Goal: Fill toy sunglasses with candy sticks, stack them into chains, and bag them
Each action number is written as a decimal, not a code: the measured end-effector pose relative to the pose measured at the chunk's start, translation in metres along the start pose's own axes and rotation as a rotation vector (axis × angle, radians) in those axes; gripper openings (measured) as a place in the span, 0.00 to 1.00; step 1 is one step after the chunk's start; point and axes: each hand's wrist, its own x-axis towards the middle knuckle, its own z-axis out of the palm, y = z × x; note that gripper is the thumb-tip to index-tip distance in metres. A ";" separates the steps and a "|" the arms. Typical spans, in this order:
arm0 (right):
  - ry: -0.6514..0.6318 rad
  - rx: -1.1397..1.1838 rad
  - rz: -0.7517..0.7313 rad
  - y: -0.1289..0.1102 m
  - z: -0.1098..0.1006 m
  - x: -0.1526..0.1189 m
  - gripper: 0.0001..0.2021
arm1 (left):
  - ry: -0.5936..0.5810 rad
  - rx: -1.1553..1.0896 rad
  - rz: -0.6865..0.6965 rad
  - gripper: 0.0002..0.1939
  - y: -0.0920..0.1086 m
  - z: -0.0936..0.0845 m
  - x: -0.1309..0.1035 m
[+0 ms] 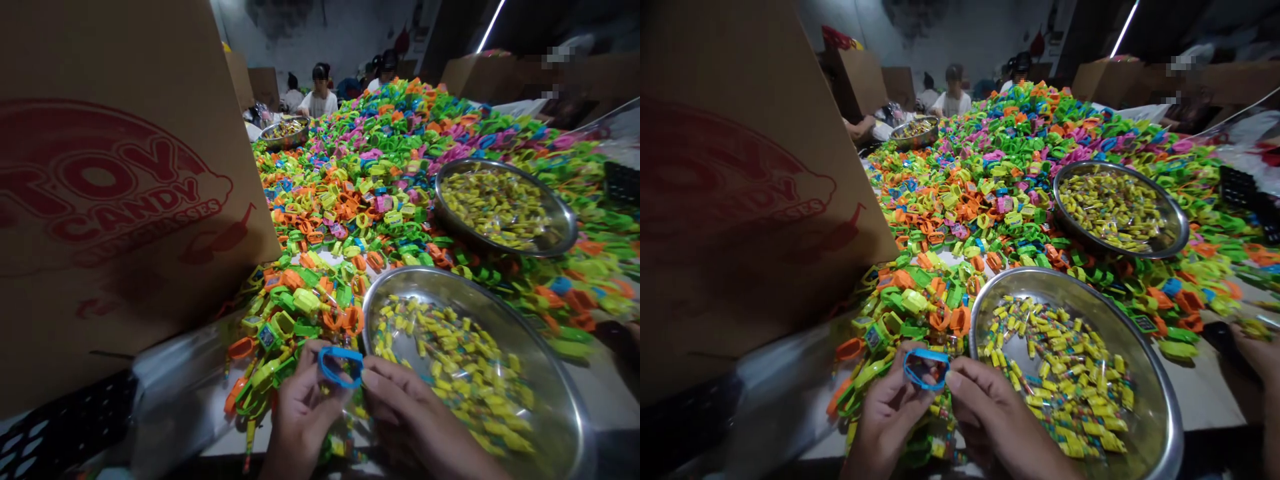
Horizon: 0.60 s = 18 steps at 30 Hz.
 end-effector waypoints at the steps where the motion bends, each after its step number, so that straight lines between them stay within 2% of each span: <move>1: 0.000 -0.015 -0.004 0.001 -0.001 0.001 0.23 | 0.019 -0.022 -0.017 0.15 0.000 0.001 -0.001; 3: 0.004 -0.048 -0.003 0.002 -0.001 0.003 0.25 | 0.028 -0.053 -0.043 0.16 -0.002 0.003 -0.002; 6: 0.039 -0.111 0.033 0.002 -0.002 0.003 0.30 | -0.018 -0.022 -0.034 0.15 -0.009 0.001 0.001; 8: 0.096 -0.270 0.017 -0.002 -0.005 0.000 0.31 | -0.025 0.029 -0.015 0.16 -0.012 -0.003 0.004; 10: 0.197 -0.540 -0.069 -0.008 -0.014 -0.004 0.30 | 0.050 0.083 -0.005 0.16 -0.012 -0.007 0.009; 13: 0.367 -0.941 -0.225 -0.018 -0.042 -0.010 0.30 | 0.244 0.170 0.009 0.16 -0.005 -0.016 0.017; 15: 0.422 -1.139 -0.280 -0.020 -0.066 -0.010 0.28 | 0.347 0.231 -0.006 0.18 0.003 -0.024 0.024; 18: 0.424 -1.371 -0.348 -0.014 -0.102 -0.007 0.24 | 0.381 0.294 -0.074 0.23 0.013 -0.034 0.036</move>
